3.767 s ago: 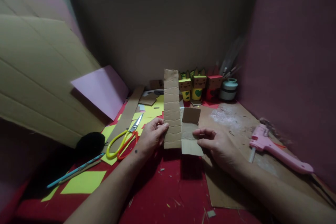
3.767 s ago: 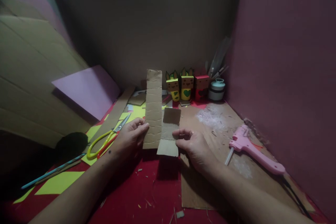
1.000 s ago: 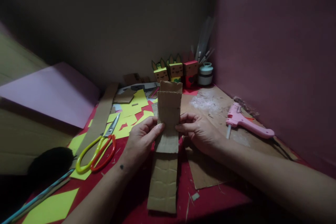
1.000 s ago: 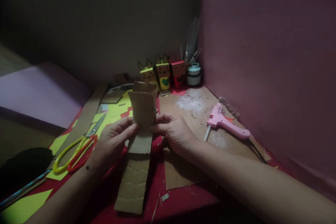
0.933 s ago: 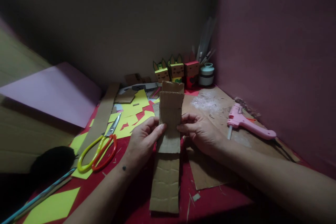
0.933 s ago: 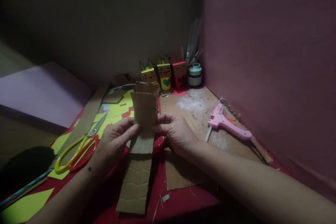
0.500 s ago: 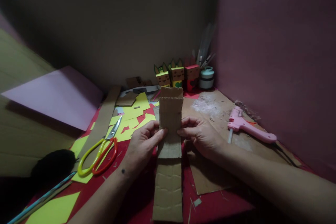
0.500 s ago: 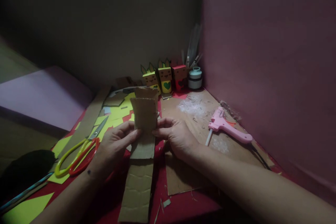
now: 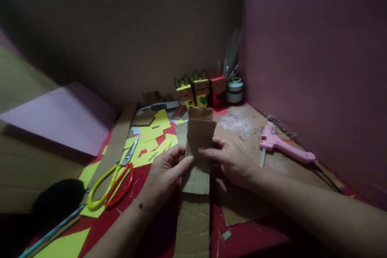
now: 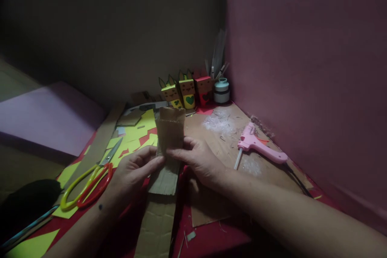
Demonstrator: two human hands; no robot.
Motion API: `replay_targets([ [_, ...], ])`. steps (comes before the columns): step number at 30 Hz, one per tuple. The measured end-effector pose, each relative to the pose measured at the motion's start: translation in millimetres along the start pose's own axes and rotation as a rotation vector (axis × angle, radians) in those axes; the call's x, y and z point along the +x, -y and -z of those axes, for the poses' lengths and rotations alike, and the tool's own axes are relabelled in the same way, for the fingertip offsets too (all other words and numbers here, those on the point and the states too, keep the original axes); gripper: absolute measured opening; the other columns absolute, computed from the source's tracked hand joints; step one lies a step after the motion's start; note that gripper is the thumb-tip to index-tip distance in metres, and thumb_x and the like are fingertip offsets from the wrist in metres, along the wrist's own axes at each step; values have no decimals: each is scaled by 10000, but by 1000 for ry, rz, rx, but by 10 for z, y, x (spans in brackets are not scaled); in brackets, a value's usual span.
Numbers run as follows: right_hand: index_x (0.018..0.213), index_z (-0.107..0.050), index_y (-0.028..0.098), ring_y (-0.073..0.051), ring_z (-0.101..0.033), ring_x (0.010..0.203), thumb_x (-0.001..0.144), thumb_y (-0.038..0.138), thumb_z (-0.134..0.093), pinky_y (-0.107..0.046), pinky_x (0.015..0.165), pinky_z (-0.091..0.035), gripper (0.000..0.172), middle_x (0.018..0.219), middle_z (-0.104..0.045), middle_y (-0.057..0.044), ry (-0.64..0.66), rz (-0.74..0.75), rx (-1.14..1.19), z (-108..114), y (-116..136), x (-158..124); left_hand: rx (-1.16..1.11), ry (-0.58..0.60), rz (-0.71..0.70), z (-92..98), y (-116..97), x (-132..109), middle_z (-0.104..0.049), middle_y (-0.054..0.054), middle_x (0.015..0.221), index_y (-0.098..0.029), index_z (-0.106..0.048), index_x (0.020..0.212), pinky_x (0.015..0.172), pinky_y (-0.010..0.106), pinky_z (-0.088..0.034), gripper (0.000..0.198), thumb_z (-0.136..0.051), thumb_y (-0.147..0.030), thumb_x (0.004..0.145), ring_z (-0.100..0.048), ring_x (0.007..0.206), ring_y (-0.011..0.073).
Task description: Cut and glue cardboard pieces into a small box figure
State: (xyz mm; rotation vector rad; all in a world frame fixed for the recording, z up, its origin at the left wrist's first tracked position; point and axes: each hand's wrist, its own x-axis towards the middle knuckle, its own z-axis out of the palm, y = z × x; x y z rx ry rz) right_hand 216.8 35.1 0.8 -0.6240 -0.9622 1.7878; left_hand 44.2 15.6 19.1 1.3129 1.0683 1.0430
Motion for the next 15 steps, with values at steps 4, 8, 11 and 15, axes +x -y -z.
replay_targets([
  [4, 840, -758, 189, -197, -656, 744, 621, 303, -854, -343, 717, -479, 264, 782, -739, -29, -63, -54, -19, -23, 19, -18, 1, 36, 11, -10, 18, -21, -730, 47, 789, -151, -697, 854, 650, 254, -490, 250, -792, -360, 755, -638, 710, 156],
  [8, 807, -758, 176, -184, -647, 692, 621, 299, -853, -335, 700, -478, 242, 760, -743, -38, -71, -59, -4, -16, -14, -4, 4, 40, 42, -33, 52, -28, -691, 34, 773, -153, -669, 887, 664, 283, -489, 263, -769, -369, 776, -635, 718, 168],
  [11, 867, -753, 157, -186, -651, 664, 655, 281, -834, -339, 695, -490, 259, 747, -742, -51, -54, -77, 53, 13, -64, 9, -55, 34, 69, -67, 74, -19, -677, 29, 760, -150, -651, 897, 686, 306, -494, 281, -776, -362, 760, -637, 720, 174],
  [15, 955, -737, 148, -195, -658, 619, 712, 301, -800, -338, 642, -495, 294, 742, -741, -69, -39, -119, 43, 50, -115, 14, -104, 28, 95, -91, 116, 5, -643, 10, 682, -141, -653, 863, 630, 280, -471, 309, -796, -377, 724, -616, 656, 156],
])
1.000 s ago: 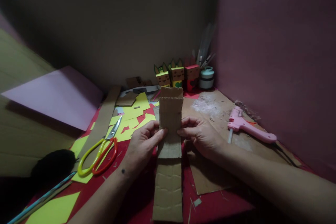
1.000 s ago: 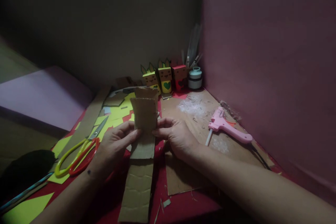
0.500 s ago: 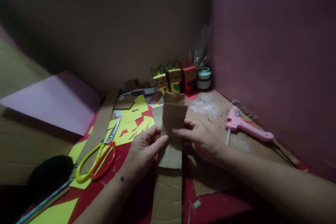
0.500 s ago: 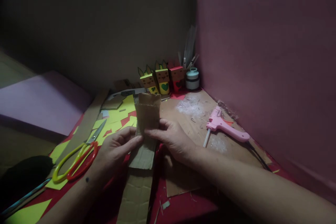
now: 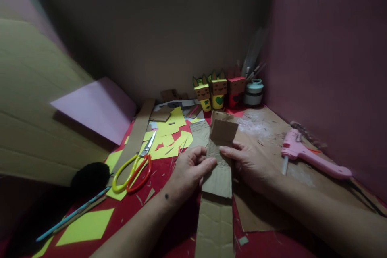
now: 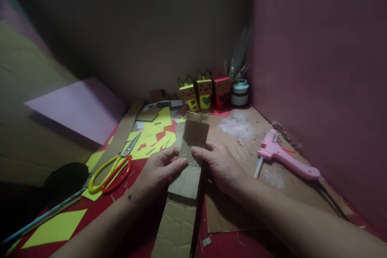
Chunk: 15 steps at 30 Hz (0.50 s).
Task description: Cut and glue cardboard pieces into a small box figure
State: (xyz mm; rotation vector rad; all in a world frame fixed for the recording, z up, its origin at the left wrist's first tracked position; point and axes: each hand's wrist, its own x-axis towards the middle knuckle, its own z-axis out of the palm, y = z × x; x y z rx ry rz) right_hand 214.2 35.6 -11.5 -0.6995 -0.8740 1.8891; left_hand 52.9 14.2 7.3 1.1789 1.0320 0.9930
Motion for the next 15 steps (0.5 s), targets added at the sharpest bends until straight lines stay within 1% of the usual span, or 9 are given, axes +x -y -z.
replay_targets([
  [2, 954, -735, 145, -200, -665, 616, 721, 306, -795, -340, 639, -500, 290, 747, -744, -79, -5, 4, -5, 5, -6, 2, -14, -3, 1, 0, 20, 9, -650, 15, 690, -137, -655, 853, 602, 260, -453, 322, -802, -390, 717, -596, 623, 137],
  [5, 929, -734, 142, -207, -675, 623, 713, 295, -795, -346, 647, -513, 272, 764, -752, -86, -28, 8, 9, -6, 11, 4, -51, 15, 16, -3, 39, 6, -680, 39, 747, -138, -674, 909, 622, 264, -467, 357, -803, -412, 720, -616, 641, 143],
  [8, 903, -732, 136, -206, -678, 643, 689, 256, -802, -328, 630, -510, 255, 771, -754, -81, -77, 30, 17, -22, 41, 5, -145, 133, 121, -9, 52, -8, -707, 69, 816, -131, -705, 981, 666, 274, -484, 407, -839, -375, 684, -645, 689, 161],
  [10, 886, -731, 137, -204, -676, 650, 678, 240, -806, -318, 618, -503, 244, 741, -746, -68, -110, 47, 18, -28, 53, 6, -206, 204, 188, -14, 62, -16, -712, 74, 826, -121, -727, 958, 669, 267, -480, 402, -866, -327, 642, -640, 689, 156],
  [12, 884, -732, 141, -214, -683, 672, 682, 247, -806, -327, 634, -509, 240, 729, -742, -63, -111, 49, 22, -28, 54, 6, -231, 215, 205, -20, 69, -22, -709, 65, 817, -123, -737, 923, 661, 264, -476, 374, -871, -299, 622, -628, 679, 150],
  [15, 898, -733, 143, -238, -698, 735, 682, 264, -810, -359, 698, -524, 260, 768, -750, -76, -90, 43, 26, -24, 46, 7, -204, 193, 188, -37, 75, -33, -703, 65, 819, -129, -728, 923, 649, 270, -470, 358, -857, -287, 628, -622, 681, 157],
])
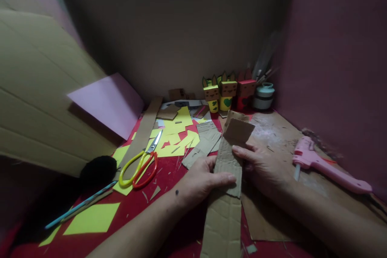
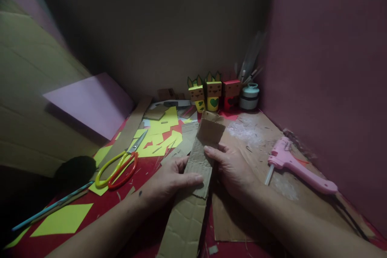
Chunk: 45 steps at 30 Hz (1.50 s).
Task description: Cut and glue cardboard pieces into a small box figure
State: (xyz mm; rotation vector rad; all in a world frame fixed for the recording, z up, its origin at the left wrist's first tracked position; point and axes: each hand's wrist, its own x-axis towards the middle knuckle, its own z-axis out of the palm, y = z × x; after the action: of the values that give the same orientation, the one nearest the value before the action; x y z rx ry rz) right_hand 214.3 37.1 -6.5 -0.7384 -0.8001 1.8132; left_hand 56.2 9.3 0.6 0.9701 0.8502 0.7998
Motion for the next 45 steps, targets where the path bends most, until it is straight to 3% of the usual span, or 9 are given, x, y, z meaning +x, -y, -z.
replay_targets([
  [9, 753, -718, 154, -173, -614, 571, 659, 234, -808, -303, 579, -469, 153, 646, -696, -36, -51, -18, 14, 20, 8, -7, 241, -55, -84, -65, 74, -14, -680, 44, 863, -160, -653, 934, 697, 312, -472, 279, -754, -268, 697, -615, 760, 187],
  [14, 739, -698, 159, -126, -575, 541, 636, 255, -859, -251, 532, -446, 214, 619, -664, -3, -138, -33, 59, 27, 7, -3, 435, -5, -186, -105, 150, -37, -683, 96, 985, -162, -620, 1091, 735, 367, -512, 555, -847, -275, 598, -629, 887, 272],
  [17, 688, -657, 169, -116, -555, 520, 633, 279, -868, -247, 530, -449, 244, 586, -629, 15, -154, -27, 53, 36, 2, -1, 524, -4, -198, -126, 191, -51, -679, 110, 970, -154, -585, 1136, 696, 379, -519, 548, -802, -251, 641, -633, 856, 280],
  [23, 781, -666, 210, -192, -633, 559, 669, 363, -848, -325, 553, -506, 263, 663, -691, -23, -167, -23, -30, 54, -5, -32, 463, 38, -178, -112, 173, -78, -674, 139, 1077, -159, -563, 1224, 774, 393, -530, 692, -848, -367, 629, -626, 1003, 331],
  [28, 756, -662, 226, -199, -665, 559, 573, 263, -881, -321, 562, -536, 288, 646, -697, 7, -190, -48, -16, 40, -5, -45, 492, 52, -199, -117, 130, -97, -677, 97, 1072, -154, -574, 1185, 814, 372, -522, 360, -589, -327, 870, -639, 990, 264],
  [35, 658, -634, 207, -171, -618, 491, 535, 261, -880, -270, 466, -522, 279, 577, -650, 15, -202, -53, -30, -22, 0, -47, 604, -23, -200, -116, 154, -91, -688, 101, 987, -153, -600, 1026, 763, 366, -528, 282, -673, -285, 787, -649, 902, 262],
  [40, 733, -685, 204, -190, -661, 554, 688, 264, -798, -288, 529, -558, 135, 638, -693, -16, -236, -44, 42, 42, 1, 13, 380, 94, -161, -86, 115, -92, -702, 85, 1020, -167, -589, 1075, 754, 342, -547, 434, -771, -242, 688, -677, 914, 252],
  [42, 787, -695, 217, -250, -717, 676, 697, 239, -769, -351, 623, -594, 120, 713, -735, -42, -255, -49, 55, 51, 40, 49, 304, 37, -172, -54, 17, -81, -718, 75, 1002, -174, -588, 1085, 752, 331, -558, 380, -713, -190, 726, -693, 914, 239],
  [45, 837, -696, 229, -298, -742, 772, 696, 194, -727, -404, 680, -615, 149, 752, -758, -63, -311, -84, 83, 23, 110, 74, 513, -266, -167, 135, -229, -6, -737, 79, 933, -173, -601, 1094, 669, 320, -580, 310, -656, -162, 789, -722, 835, 236],
])
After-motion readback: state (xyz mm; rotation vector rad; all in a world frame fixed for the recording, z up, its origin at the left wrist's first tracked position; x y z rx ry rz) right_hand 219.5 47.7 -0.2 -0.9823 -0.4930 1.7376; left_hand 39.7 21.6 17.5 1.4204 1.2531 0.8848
